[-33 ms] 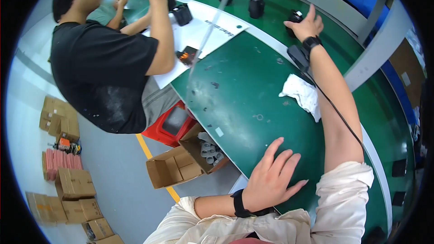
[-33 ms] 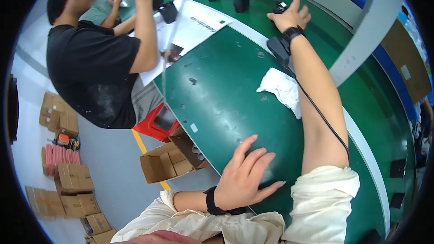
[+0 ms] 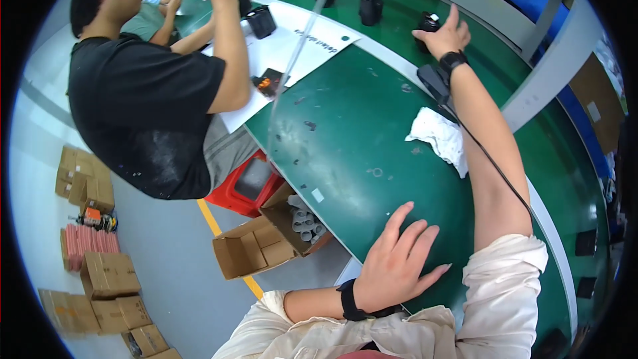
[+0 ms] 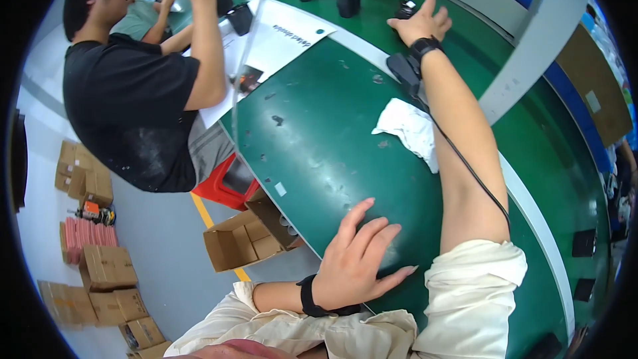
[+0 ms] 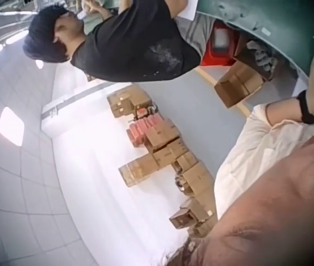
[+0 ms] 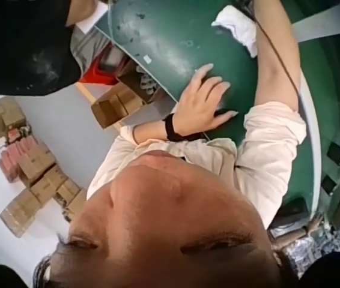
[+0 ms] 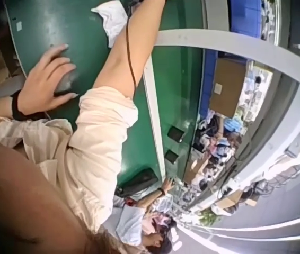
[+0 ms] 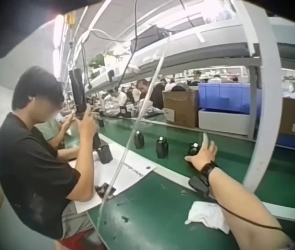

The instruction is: Manually assembling small electronic devices by inserting internal components into black plastic casings on a production line.

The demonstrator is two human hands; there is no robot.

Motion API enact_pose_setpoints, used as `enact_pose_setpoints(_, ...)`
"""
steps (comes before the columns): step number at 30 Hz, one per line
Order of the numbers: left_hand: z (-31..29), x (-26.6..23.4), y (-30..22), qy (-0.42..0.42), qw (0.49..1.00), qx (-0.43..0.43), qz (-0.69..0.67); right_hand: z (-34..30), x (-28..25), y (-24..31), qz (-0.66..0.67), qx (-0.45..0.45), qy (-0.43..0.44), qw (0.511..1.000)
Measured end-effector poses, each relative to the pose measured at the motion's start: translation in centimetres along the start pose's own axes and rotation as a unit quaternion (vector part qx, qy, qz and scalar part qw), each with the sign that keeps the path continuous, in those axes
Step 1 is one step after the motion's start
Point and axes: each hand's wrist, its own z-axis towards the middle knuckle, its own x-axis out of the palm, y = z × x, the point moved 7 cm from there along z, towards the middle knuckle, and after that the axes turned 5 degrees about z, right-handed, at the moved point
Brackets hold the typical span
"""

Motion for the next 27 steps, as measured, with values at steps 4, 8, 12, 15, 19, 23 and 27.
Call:
enact_pose_setpoints(4, 0.2, 0.0, 0.0, -0.006, 1.000, 0.004, -0.020, 0.3, 0.9, -0.7, 0.006, 0.033, 0.010, 0.999)
enact_pose_setpoints(8, 0.0, 0.2, -0.2, -0.013, 0.999, 0.006, -0.034, 1.4, 1.0, -2.7, 0.030, 0.012, 0.011, 0.999)
enact_pose_setpoints(12, -0.2, 0.0, -0.1, -0.016, 0.999, 0.003, -0.039, 1.2, 1.9, -2.2, 0.086, -0.002, 0.043, 0.995)
enact_pose_setpoints(15, -0.3, -0.1, -0.1, -0.013, 0.999, 0.000, -0.037, 1.0, 2.5, -2.7, 0.109, 0.055, 0.100, 0.987)
enact_pose_setpoints(19, -0.3, 0.0, -0.1, -0.008, 0.999, 0.001, -0.034, 1.3, 2.0, -3.5, 0.083, 0.047, 0.077, 0.992)
enact_pose_setpoints(23, -0.4, 0.2, -0.1, -0.028, 0.999, -0.001, -0.026, 0.3, 1.0, -3.3, 0.075, 0.061, 0.072, 0.993)
enact_pose_setpoints(27, -0.6, 0.2, 0.1, -0.049, 0.999, -0.002, -0.014, -1.0, -0.4, -2.6, 0.071, 0.083, 0.078, 0.991)
